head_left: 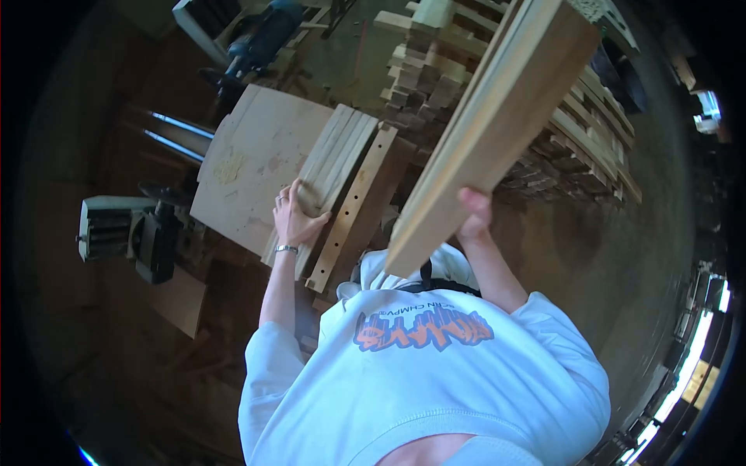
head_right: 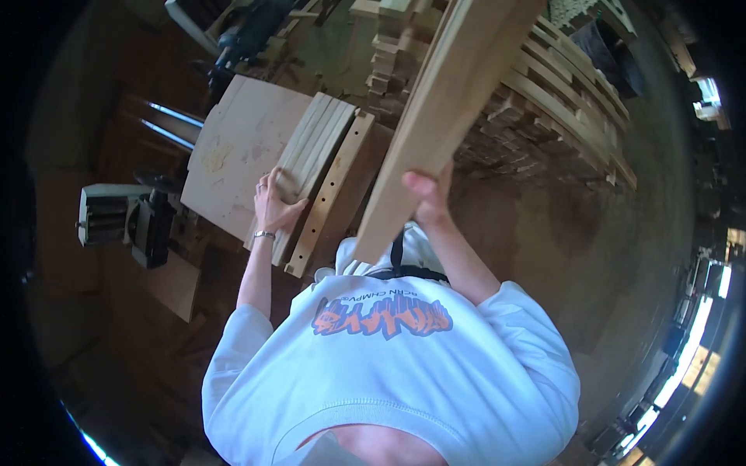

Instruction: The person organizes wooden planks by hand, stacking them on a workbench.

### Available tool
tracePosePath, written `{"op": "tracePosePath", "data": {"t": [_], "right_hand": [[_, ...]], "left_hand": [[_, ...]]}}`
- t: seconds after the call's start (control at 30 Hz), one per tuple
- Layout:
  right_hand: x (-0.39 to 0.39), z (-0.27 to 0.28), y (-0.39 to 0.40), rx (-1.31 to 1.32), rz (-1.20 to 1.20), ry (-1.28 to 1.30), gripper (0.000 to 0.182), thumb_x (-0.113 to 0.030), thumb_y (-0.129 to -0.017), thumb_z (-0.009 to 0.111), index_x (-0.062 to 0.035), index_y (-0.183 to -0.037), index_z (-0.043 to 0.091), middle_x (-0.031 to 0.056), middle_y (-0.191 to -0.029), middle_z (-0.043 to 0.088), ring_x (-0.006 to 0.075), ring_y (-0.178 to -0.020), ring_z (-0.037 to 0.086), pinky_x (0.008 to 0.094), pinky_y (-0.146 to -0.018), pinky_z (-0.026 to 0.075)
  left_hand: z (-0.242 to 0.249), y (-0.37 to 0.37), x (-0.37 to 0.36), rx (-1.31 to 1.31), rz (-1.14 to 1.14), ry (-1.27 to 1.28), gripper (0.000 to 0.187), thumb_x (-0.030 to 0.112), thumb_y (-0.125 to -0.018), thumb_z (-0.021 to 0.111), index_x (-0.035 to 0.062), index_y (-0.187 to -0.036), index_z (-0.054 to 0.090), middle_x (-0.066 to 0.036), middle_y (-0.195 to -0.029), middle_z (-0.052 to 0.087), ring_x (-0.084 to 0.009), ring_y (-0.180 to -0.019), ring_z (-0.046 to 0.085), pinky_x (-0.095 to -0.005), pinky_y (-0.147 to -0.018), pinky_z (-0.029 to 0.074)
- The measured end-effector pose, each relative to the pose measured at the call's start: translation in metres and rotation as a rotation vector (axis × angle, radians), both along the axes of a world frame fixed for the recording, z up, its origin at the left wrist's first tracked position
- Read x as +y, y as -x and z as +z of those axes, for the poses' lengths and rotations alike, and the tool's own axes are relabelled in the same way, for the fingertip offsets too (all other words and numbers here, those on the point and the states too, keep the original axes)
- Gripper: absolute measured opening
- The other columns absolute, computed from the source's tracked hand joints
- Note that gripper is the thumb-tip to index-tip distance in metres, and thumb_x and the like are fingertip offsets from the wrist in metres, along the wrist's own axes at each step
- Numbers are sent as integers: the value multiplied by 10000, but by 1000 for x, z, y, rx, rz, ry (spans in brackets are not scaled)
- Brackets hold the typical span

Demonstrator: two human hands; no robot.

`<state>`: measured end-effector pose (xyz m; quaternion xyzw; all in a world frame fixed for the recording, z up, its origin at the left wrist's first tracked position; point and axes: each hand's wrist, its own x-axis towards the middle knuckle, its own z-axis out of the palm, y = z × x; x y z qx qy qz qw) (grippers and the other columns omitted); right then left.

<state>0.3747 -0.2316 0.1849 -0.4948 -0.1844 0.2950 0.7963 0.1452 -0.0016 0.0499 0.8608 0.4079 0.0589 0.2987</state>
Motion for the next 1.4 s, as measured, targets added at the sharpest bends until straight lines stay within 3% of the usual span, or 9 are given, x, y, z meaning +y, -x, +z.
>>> {"op": "tracePosePath", "data": {"t": [0.13,0.23,0.4,0.63,0.7,0.97,1.07,1.27,1.4], "right_hand": [[-25,51,-24,46,-145,-141,657,-398,-750,641,24,-1240,526,151,-1076,644,268,-946,646,367,-822,536],[-37,62,-52,122,-61,-192,683,-449,-770,619,19,-1257,521,145,-1078,643,264,-954,648,365,-828,535],[-34,53,-95,220,-62,-338,660,-474,-820,580,5,-1269,515,145,-1088,645,253,-955,652,389,-838,545],[2,-28,-168,555,-130,-382,655,-496,-832,564,-24,-1282,505,159,-1118,634,287,-972,644,399,-830,551],[14,-3,-189,567,106,-490,695,-512,-824,573,-37,-1321,481,157,-1170,611,280,-1035,620,398,-888,524],[89,75,-316,423,240,-173,721,-552,-858,474,-49,-1373,441,137,-1281,559,270,-1149,556,410,-994,436],[120,63,-352,458,262,-146,691,-540,-888,404,-41,-1365,444,134,-1273,561,267,-1136,560,411,-976,446],[151,57,-385,388,233,23,669,-528,-913,327,-31,-1339,465,129,-1233,580,258,-1098,570,410,-956,449],[155,45,-414,430,254,73,674,-529,-946,337,-8,-1354,466,127,-1278,572,239,-1139,564,390,-975,440]], "left_hand": [[1,-12,12,174,52,-278,1155,393,-537,816,128,-1503,239,-222,-1385,398,-384,-1295,366,-506,-1054,309],[19,-11,19,240,27,-91,1251,362,-485,840,117,-1520,182,-273,-1412,350,-416,-1328,333,-506,-1105,270],[95,-4,-6,-291,28,484,1205,321,-447,834,12,-1488,314,-219,-1396,403,-352,-1347,370,-441,-1144,261],[212,-197,-67,-644,-180,718,1222,320,-480,797,-40,-1503,235,-188,-1445,370,-307,-1379,337,-400,-1148,236],[220,-266,-59,-652,-214,790,1181,338,-530,798,-43,-1500,242,-212,-1452,366,-310,-1367,343,-393,-1149,224],[223,-433,-7,-542,-115,781,1122,490,-706,759,-124,-1473,218,-293,-1446,393,-321,-1348,404,-370,-1120,298],[205,-465,16,-634,-7,1123,886,447,-829,684,-88,-1445,337,-226,-1377,502,-237,-1272,494,-317,-1045,385],[188,-503,37,-678,26,1145,417,363,-919,599,25,-1157,650,-54,-1133,645,-116,-1118,557,-286,-954,425],[200,-514,45,-674,51,1095,431,325,-921,581,-12,-1185,624,-74,-1130,643,-136,-1121,557,-271,-969,415]]}}
